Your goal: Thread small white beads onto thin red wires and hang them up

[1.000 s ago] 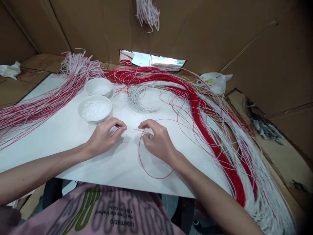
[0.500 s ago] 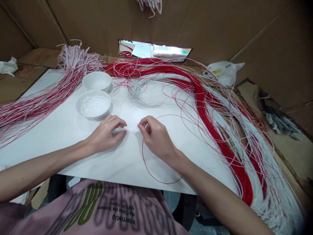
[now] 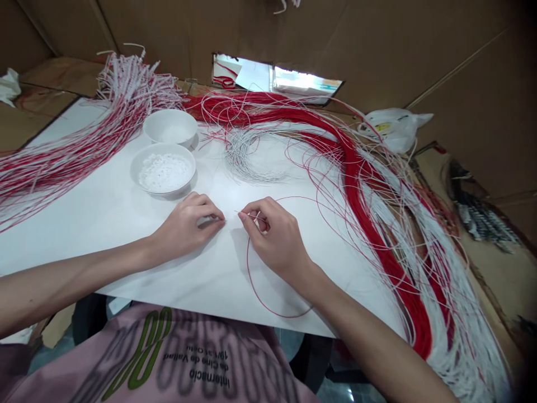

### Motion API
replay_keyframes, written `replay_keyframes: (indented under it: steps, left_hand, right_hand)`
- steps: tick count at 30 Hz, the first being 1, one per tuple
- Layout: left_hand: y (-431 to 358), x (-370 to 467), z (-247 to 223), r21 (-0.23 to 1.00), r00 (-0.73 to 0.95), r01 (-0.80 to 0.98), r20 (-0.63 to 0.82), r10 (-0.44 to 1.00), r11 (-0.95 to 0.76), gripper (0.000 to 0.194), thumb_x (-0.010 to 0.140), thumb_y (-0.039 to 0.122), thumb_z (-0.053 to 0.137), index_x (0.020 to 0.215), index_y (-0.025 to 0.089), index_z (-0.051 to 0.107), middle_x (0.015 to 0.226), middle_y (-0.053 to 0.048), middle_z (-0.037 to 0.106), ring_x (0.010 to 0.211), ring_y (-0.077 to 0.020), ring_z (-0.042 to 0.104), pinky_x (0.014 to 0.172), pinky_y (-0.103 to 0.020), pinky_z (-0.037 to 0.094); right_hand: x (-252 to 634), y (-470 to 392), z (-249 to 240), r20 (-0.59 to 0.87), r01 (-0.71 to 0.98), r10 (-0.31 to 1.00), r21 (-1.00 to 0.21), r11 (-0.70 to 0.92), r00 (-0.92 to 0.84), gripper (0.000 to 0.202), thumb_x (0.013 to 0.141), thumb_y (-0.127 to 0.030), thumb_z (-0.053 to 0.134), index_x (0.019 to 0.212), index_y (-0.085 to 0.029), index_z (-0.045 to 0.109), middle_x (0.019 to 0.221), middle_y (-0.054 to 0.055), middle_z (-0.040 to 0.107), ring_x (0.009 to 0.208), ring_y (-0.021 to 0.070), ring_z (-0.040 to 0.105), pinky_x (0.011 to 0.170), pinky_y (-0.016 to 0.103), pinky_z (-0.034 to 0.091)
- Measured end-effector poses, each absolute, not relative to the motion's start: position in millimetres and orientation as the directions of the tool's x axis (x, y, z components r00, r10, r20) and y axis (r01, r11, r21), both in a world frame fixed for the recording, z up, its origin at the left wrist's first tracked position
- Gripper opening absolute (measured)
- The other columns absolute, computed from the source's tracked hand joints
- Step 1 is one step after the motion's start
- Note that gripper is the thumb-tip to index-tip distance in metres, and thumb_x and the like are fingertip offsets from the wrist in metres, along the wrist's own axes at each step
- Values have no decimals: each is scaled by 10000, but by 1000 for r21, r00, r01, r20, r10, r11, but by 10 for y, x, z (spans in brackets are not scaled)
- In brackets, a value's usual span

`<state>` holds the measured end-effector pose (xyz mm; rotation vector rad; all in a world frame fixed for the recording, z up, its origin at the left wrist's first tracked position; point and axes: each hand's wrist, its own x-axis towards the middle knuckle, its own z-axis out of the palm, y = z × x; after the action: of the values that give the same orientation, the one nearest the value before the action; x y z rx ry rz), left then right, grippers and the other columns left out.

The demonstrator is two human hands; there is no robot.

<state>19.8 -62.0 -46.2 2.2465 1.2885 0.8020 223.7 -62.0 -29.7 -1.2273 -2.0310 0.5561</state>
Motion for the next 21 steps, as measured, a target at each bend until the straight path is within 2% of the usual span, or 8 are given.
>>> replay_keyframes:
  steps: [4, 6, 10, 12, 16, 21]
  left_hand:
    - [-606, 179, -457, 622, 422, 604, 281, 862, -499, 108, 880, 204, 596, 860, 181, 699, 848, -41, 663, 812, -172, 565, 766, -327, 458]
    - [-604, 168, -429, 676, 413, 566, 262, 872, -471, 100, 884, 220, 597, 868, 178, 686, 843, -37, 670, 802, -167, 579, 760, -321, 465]
    - [-622, 165, -329, 926, 332, 316, 98, 938, -208, 142, 871, 301, 636, 893, 165, 669, 842, -42, 695, 770, -155, 639, 689, -277, 518]
    - [-635, 168, -287, 983, 331, 174, 4, 944, -65, 149, 849, 306, 672, 884, 161, 666, 853, -50, 710, 791, -161, 671, 695, -270, 545]
    - [-652, 170, -268, 996, 379, -9, -80, 922, 90, 116, 835, 285, 702, 878, 180, 678, 877, -44, 731, 859, -164, 698, 795, -283, 562]
    - [-660, 186, -281, 966, 401, -150, -134, 906, 209, 155, 782, 300, 762, 834, 173, 690, 815, -41, 727, 833, -161, 704, 811, -292, 569]
  right_hand:
    - [2225, -636, -286, 350, 548, 872, -679, 487, -342, 70, 906, -178, 580, 837, -188, 587, 783, 1, 602, 634, 112, 515, 619, 259, 439]
    - [2217, -652, -272, 355, 505, 865, -706, 497, -355, 67, 912, -175, 565, 849, -192, 578, 796, 6, 609, 654, 114, 538, 605, 255, 450]
    - [2201, -694, -234, 410, 389, 831, -744, 543, -376, 63, 923, -164, 532, 899, -200, 577, 853, 22, 637, 729, 127, 588, 640, 267, 497]
    - [2192, -714, -214, 456, 327, 802, -745, 581, -385, 81, 923, -148, 520, 925, -198, 583, 876, 30, 650, 757, 130, 600, 672, 280, 519]
    - [2172, -751, -178, 498, 255, 782, -756, 603, -376, 100, 908, -120, 524, 943, -185, 591, 893, 46, 666, 792, 134, 618, 660, 277, 540]
    - [2156, -789, -149, 513, 232, 773, -755, 613, -374, 103, 905, -114, 522, 928, -187, 592, 877, 41, 675, 778, 128, 625, 645, 273, 549]
